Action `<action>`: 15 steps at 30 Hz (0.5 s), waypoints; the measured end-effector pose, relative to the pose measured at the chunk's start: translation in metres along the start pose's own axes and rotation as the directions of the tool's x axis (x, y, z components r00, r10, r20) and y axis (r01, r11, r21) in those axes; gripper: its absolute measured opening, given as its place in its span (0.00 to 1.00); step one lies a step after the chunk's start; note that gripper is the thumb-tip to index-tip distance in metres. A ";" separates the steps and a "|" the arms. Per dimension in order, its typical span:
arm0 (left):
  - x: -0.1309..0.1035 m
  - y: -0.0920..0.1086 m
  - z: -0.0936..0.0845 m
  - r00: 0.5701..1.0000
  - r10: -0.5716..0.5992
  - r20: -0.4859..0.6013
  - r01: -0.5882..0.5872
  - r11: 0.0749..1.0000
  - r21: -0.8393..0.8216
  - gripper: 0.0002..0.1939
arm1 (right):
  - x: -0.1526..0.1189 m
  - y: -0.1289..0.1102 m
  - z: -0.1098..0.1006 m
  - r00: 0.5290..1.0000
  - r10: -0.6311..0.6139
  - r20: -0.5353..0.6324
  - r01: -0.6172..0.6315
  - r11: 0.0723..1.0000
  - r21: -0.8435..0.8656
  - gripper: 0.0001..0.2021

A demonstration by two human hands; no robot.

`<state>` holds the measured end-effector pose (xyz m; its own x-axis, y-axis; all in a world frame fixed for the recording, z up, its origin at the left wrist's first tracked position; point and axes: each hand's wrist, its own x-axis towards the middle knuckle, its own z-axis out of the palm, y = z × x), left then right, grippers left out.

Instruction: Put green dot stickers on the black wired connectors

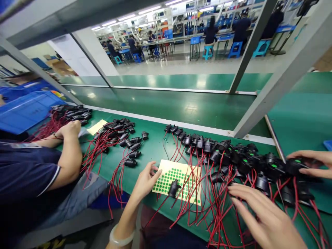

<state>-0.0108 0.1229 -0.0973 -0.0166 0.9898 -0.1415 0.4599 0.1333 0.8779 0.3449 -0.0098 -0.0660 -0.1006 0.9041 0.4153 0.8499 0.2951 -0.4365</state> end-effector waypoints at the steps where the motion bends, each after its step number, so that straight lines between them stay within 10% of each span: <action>1: -0.003 -0.001 0.002 0.999 -0.003 0.038 0.004 1.000 -0.021 0.25 | 0.018 -0.018 0.008 0.993 -0.116 0.017 0.116 0.992 0.040 0.11; 7: -0.020 -0.012 0.003 0.969 -0.008 0.245 0.075 0.962 -0.264 0.28 | 0.094 -0.088 0.064 0.933 -0.335 0.131 0.289 0.915 0.282 0.07; 15: -0.023 -0.017 0.006 0.948 -0.016 0.318 0.164 0.881 -0.444 0.21 | 0.105 -0.097 0.138 0.909 -0.361 0.210 0.302 0.915 0.268 0.08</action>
<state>-0.0136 0.0972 -0.1119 0.2587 0.9202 -0.2937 0.0079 0.3020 0.9533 0.1803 0.0989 -0.0905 -0.5069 0.7798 0.3673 0.6088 0.6256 -0.4879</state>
